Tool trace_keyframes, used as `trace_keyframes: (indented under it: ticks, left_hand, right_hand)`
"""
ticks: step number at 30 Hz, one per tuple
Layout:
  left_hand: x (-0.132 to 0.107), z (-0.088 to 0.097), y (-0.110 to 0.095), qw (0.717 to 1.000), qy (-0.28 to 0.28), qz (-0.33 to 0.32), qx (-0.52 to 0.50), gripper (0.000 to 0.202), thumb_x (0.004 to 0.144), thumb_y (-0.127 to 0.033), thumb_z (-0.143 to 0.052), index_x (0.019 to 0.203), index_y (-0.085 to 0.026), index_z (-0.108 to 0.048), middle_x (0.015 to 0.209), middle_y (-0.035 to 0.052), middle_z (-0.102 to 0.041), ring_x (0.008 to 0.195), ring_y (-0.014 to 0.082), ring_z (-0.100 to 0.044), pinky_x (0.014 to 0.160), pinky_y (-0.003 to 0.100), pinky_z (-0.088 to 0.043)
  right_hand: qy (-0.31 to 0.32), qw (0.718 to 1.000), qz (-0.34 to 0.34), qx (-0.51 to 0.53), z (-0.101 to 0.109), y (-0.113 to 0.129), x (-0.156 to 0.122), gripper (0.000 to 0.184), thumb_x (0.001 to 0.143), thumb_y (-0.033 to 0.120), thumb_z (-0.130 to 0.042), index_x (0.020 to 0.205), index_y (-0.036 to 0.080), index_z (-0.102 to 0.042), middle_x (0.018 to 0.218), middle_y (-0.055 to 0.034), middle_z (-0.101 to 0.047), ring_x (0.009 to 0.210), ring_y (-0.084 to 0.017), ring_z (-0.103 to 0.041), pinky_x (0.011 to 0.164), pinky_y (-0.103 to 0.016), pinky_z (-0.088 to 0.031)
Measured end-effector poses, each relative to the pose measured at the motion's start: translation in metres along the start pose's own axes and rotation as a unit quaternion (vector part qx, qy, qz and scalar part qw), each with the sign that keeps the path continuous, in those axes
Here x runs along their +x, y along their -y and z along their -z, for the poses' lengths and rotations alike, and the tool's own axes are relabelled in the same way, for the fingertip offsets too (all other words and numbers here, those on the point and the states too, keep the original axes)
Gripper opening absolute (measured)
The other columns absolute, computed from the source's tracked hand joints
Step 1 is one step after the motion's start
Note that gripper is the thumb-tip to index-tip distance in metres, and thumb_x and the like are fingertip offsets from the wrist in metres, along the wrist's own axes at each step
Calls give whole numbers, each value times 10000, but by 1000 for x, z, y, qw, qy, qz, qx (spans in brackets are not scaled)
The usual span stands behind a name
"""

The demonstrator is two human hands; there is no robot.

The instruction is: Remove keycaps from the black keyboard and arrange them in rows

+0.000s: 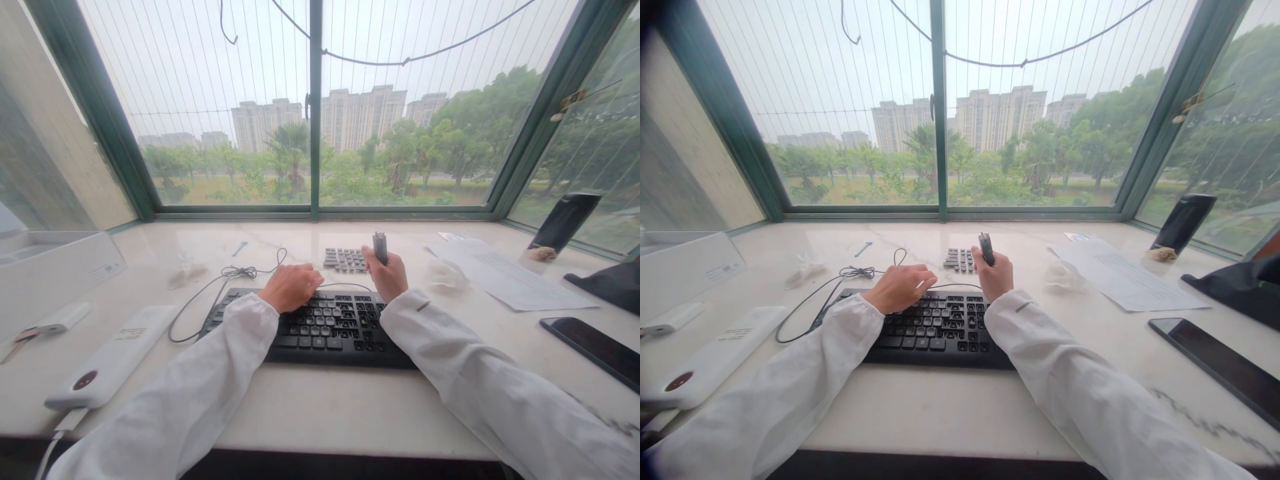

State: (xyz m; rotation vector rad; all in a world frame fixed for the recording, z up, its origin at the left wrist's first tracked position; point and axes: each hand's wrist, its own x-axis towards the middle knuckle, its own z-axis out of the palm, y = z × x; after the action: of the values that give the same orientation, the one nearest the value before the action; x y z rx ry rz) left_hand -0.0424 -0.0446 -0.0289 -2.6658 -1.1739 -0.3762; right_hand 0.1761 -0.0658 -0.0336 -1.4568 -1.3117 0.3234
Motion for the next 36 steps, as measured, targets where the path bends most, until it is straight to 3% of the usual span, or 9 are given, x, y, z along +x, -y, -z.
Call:
trace_keyframes:
  ticks: [3,7,10,13,21,26,36]
  left_hand:
    - [0,-6,9,999,32,32,12,511,981,-455,-246,903,-226,-695,917,63,-668,793,194,-635,657,286,-439]
    - [1,-12,21,996,61,63,15,510,977,-474,-222,1005,-266,-687,1007,67,-680,884,220,-634,731,327,-458]
    - [8,-14,28,993,81,87,-8,497,977,-462,-207,1106,-308,-662,1109,54,-678,1007,239,-614,793,346,-460]
    - [21,-16,34,988,122,94,-32,507,972,-456,-205,1168,-295,-644,1170,60,-665,1036,239,-609,824,342,-462]
    - [54,-27,39,980,184,74,-28,459,948,-478,-297,1201,-310,-641,1209,48,-659,1078,221,-607,905,322,-438]
    - [60,-31,37,978,196,71,-20,507,951,-514,-248,1275,-324,-588,1269,54,-623,1092,246,-602,900,351,-445]
    - [63,-34,39,977,196,78,-8,479,956,-480,-263,1290,-335,-574,1285,51,-612,1113,252,-595,897,358,-452]
  right_hand:
    - [-41,999,-17,-31,10,-7,15,472,810,558,-488,525,188,-555,503,-37,-575,518,-167,-528,536,-272,-377]
    - [-84,977,8,-196,31,-23,38,440,856,483,-436,615,180,-647,613,-80,-648,650,-212,-588,592,-286,-367]
    - [-46,947,6,-318,44,-32,46,332,846,408,-475,739,200,-712,735,-99,-695,737,-235,-614,615,-289,-364]
    - [1,928,-17,-373,48,-37,48,309,846,394,-490,836,214,-740,809,-108,-712,767,-240,-637,624,-290,-380]
    - [27,916,-13,-399,49,-53,55,342,874,393,-456,882,203,-741,855,-129,-713,804,-253,-664,672,-313,-429]
    - [43,913,18,-405,49,-54,57,349,881,379,-439,910,196,-735,843,-127,-708,784,-252,-665,666,-323,-439]
    - [35,914,9,-403,46,-52,55,346,879,388,-454,919,189,-735,865,-129,-711,815,-241,-663,708,-317,-441]
